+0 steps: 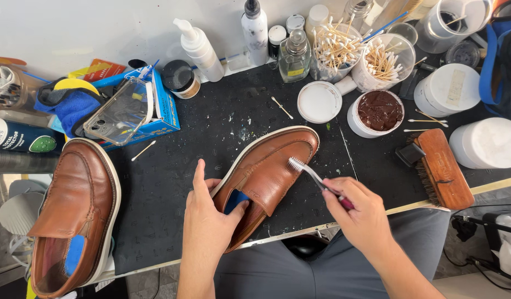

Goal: The person cleans a brown leather loafer using a toothbrush. They repeatedly dip the toothbrush into a container of dark brown paste and scrub the shoe's upper, sole, and edges. The person rotates the shoe to access different areas and occasionally wipes the surface with their hand.

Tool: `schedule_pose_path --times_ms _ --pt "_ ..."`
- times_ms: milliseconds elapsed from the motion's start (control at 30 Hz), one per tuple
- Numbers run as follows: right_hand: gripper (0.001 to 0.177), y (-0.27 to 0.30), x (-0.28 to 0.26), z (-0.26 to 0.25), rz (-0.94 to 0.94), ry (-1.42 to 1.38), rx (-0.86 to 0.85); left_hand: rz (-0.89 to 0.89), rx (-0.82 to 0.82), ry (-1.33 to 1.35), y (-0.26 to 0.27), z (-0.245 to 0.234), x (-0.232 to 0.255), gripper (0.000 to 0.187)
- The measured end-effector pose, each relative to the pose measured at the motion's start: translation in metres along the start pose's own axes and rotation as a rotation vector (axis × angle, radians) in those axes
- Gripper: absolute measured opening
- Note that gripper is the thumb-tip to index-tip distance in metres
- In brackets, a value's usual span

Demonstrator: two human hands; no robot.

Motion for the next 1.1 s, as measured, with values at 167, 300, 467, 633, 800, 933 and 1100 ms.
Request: schedule_pose_path --times_ms 167,300,467,633,800,933,1100 --pt "0.016 0.021 -0.038 0.01 -0.318 0.134 0.163 0.031 0.009 0.024 -0.002 -0.001 0.0 0.122" --pt "0.017 0.021 -0.024 0.021 -0.217 -0.008 0.098 0.008 -0.004 0.021 -0.003 0.001 -0.003 0.122" --pt "0.013 0.027 -0.021 0.02 -0.286 0.149 0.287 0.068 0.028 0.014 -0.001 0.001 -0.003 0.122" --pt "0.013 0.035 -0.019 0.035 -0.265 -0.105 0.097 0.068 0.027 0.017 -0.003 0.0 -0.002 0.12" --pt "0.012 0.017 -0.009 0.014 -0.189 0.055 0.221 0.035 0.014 0.023 -0.001 0.0 -0.002 0.123" --pt "0.013 0.042 -0.036 0.037 -0.34 -0.031 0.101 -0.024 -0.016 0.045 -0.003 0.0 -0.005 0.119" --pt "0.012 0.019 -0.026 0.01 -0.272 0.138 0.196 0.034 0.001 0.046 -0.002 -0.003 -0.001 0.119"
Point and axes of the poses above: each hand's wrist, its own y-axis away from the middle knuckle, its own z-axis out of the palm, x = y × z, the point moved 8 cm from there along -y, towards the middle knuckle, and after that the axes turned 7 degrees about z, right-handed, at the moved point
